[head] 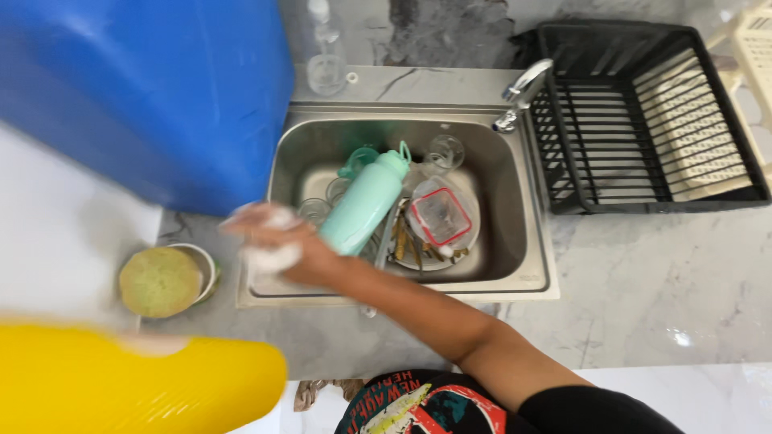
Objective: The person washes a water bottle, a tumbler, glasses, a container lid, and cutlery by hand in a sink using a sponge and soap, then rinses them under a faucet.
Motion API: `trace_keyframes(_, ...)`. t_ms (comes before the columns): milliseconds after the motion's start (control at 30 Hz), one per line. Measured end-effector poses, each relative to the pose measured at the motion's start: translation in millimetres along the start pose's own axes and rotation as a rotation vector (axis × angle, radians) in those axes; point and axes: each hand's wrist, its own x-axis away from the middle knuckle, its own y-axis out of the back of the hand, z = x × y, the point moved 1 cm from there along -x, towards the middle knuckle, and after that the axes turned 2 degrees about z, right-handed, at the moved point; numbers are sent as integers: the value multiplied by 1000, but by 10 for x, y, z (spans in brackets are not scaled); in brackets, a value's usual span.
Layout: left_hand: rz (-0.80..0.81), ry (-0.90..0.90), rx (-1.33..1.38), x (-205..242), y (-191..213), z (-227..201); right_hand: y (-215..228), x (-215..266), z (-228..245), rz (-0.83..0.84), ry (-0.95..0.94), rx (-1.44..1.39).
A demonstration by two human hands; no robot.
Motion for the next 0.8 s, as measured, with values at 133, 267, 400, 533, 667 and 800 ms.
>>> trace_keyframes(133,41,96,364,-214,-643,235,1744,541,-128,-642,-454,-33)
trace_keyframes(267,75,187,637,-567,-1384,928,2938,864,-275,-1116,-716,-112)
trace_keyframes(400,-70,749,503,-677,-2046,1520,3387,902,-383,-1152,-838,195)
trace_keyframes(533,56,851,379,-890,-2505,1510,3614,728,-550,-1132,-835,200)
trace_keyframes(667,80,831,303,-1025,-2714,1533,3743,643,-713,-1051,-820,448)
trace_keyframes(800,69,817,210,-1108,-2852,1685,3777,648,-820,-1083,-708,297)
